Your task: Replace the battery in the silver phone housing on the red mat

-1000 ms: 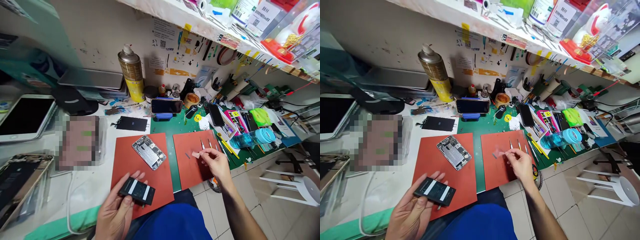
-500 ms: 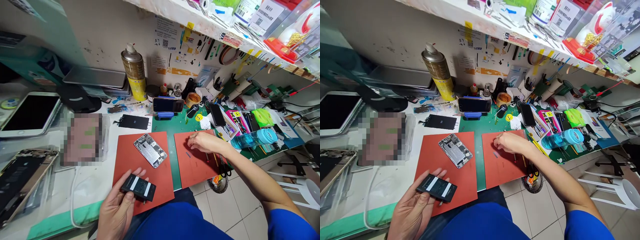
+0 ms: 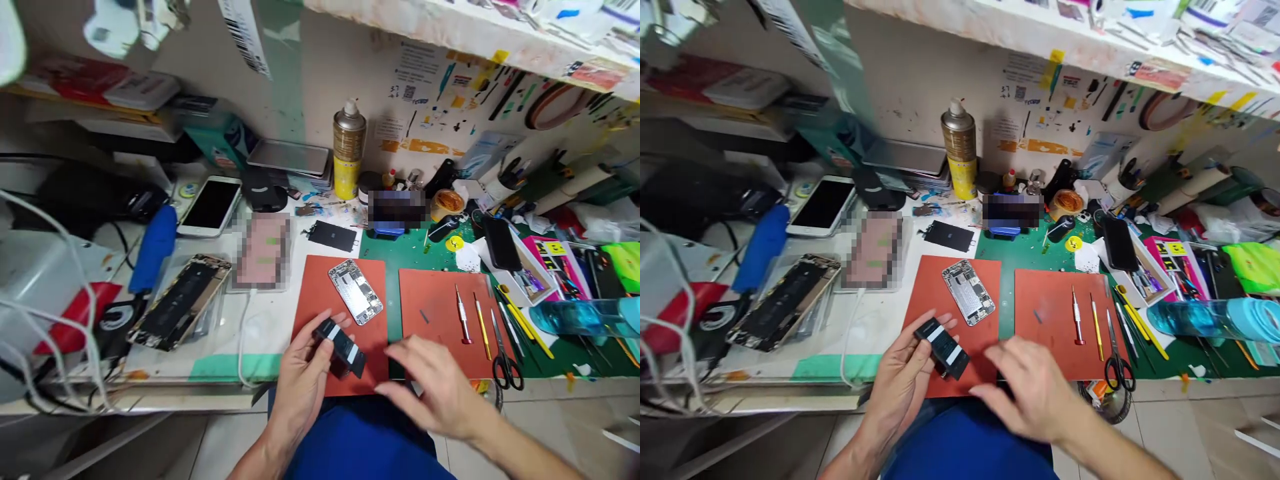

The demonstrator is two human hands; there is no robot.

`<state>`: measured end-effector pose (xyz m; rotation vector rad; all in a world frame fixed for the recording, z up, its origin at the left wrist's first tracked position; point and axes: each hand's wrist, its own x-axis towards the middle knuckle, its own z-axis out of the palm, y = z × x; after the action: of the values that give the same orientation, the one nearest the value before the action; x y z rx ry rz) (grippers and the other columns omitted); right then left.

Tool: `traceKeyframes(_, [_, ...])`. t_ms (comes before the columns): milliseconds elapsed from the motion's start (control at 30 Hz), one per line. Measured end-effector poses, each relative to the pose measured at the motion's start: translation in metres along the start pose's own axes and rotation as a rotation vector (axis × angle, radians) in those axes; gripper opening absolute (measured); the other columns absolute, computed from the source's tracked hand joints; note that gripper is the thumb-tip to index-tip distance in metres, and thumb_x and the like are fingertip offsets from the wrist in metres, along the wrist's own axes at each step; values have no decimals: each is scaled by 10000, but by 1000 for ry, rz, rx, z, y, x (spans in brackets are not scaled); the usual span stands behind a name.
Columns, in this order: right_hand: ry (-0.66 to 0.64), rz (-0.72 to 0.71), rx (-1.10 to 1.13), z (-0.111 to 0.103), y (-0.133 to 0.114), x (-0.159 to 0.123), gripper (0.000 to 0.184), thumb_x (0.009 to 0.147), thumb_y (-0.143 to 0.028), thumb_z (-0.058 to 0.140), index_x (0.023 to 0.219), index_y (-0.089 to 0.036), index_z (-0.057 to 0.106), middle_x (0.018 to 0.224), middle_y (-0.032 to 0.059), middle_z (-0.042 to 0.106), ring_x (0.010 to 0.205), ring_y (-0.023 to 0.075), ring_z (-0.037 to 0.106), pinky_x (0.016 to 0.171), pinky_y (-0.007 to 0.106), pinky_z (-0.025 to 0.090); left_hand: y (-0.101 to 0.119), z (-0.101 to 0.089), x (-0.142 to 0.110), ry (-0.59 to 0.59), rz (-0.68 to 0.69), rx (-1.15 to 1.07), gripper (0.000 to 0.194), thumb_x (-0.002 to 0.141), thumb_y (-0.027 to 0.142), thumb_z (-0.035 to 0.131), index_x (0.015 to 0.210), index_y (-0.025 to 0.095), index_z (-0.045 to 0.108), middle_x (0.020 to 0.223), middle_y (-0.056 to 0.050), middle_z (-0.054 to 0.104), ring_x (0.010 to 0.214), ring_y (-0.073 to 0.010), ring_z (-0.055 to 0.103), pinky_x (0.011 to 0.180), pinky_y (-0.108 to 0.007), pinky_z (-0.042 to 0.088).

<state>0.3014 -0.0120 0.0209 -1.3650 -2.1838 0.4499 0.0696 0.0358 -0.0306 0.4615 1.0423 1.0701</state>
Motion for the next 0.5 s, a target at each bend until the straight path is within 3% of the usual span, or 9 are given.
traceKeyframes(100, [161, -32, -16, 35, -26, -6, 417, 985, -182, 714, 1382, -130, 599, 1101, 148, 768, 937, 257, 730, 808, 394, 631, 7, 12, -3, -26, -45, -33, 535, 858, 452, 892, 1326, 241, 741, 1315, -149, 781, 1281, -341, 723, 1038, -471, 629])
traceKeyframes(233, [290, -23, -59, 51, -20, -1, 451, 969, -73, 671, 1405, -153, 587, 1105, 146, 760, 977, 266, 725, 838, 400, 624, 17, 15, -6, -30, -86, -71, 535, 873, 459, 878, 1337, 236, 733, 1297, -144, 786, 1274, -332, 724, 1026, -460, 628])
traceKeyframes(333, [298, 195, -74, 56, -6, 14, 441, 1030, -238, 660, 1451, -173, 545, 1222, 165, 718, 1094, 304, 685, 920, 464, 615, 22, 4, -7, 56, -46, -75, 544, 871, 460, 881, 1348, 250, 725, 1279, -130, 795, 1254, -314, 737, 1012, -437, 631])
traceKeyframes(400, [274, 360, -144, 65, 0, 28, 584, 1031, -461, 672, 1500, -159, 498, 1304, 200, 679, 1146, 358, 647, 938, 535, 603, 23, -5, -9, 115, -7, -75, 542, 871, 460, 880, 1346, 251, 724, 1273, -128, 798, 1243, -312, 744, 1014, -439, 629])
traceKeyframes(500, [215, 418, -235, 82, 1, 48, 683, 1031, -579, 617, 1525, -131, 469, 1345, 239, 651, 1174, 405, 618, 961, 594, 574, 20, -15, -16, 160, 24, -82, 537, 861, 455, 889, 1330, 246, 733, 1268, -132, 799, 1237, -322, 748, 1018, -455, 627])
